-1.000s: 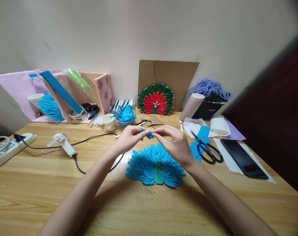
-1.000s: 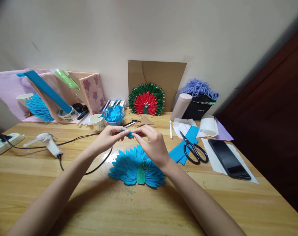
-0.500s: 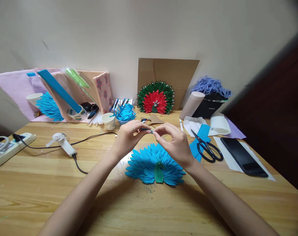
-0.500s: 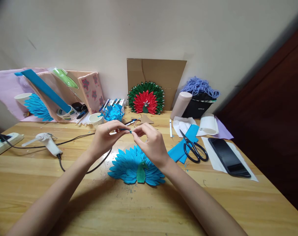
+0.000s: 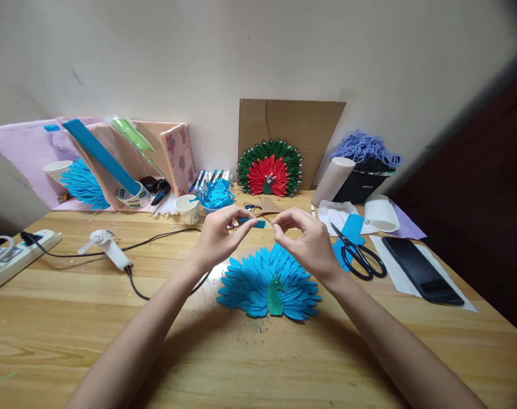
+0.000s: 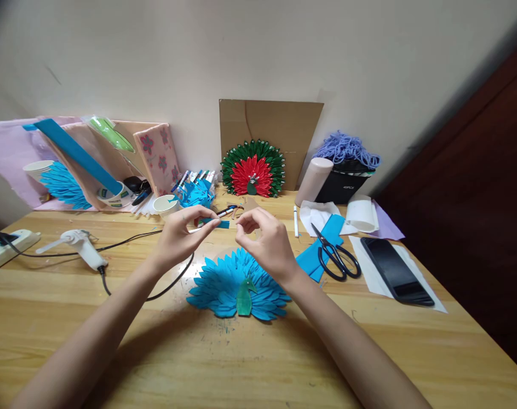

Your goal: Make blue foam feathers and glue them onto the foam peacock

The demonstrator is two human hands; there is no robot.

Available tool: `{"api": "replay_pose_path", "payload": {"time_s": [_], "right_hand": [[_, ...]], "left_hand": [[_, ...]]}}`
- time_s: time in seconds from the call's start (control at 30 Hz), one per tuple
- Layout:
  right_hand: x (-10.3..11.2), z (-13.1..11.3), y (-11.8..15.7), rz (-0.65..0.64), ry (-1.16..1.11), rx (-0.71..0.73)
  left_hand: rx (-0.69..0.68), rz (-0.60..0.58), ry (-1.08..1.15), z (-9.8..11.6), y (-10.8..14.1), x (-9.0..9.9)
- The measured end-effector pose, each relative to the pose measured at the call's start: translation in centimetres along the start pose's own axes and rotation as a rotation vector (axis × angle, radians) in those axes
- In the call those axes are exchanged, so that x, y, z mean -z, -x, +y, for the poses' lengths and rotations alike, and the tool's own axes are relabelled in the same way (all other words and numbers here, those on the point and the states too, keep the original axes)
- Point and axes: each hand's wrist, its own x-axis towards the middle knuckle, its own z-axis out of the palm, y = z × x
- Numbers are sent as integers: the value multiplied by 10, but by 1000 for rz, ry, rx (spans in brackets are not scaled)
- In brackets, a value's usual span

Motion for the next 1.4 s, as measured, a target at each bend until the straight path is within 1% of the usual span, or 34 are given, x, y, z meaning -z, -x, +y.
{"api": "replay_pose_path", "payload": {"time_s": [0.1,0.27,0.37,0.5,0.6,0.77,0.9,1.07,1.17,1.3,1.4], "right_hand": [[1,1,-1,-14,-34,-11],[0,-3,1,-78,-25,76],[0,-5,2,-56,3,99],[1,-6,1,-28,46,135],[1,-4,2,-17,81,189],[-2,1,4,18,187,328],[-4,7,6,-2,265,411],[-7,10,9,-24,394,450],[-9,9,10,-57,472,467],[-12,12,11,-87,522,473],[-14,16,13,-117,555,476]], "left_hand": [[27,-13,4,0,0,0],[65,-88,57,7,1,-3],[164,-119,112,8,2,-4],[293,-189,276,5,3,-6],[336,-194,356,5,3,-7],[408,-187,403,8,1,-6],[444,-184,437,7,0,-5],[481,-184,404,3,-2,-6],[539,-178,407,2,-3,-7],[605,-169,413,3,-3,-10],[612,-185,371,4,-2,-9]]}}
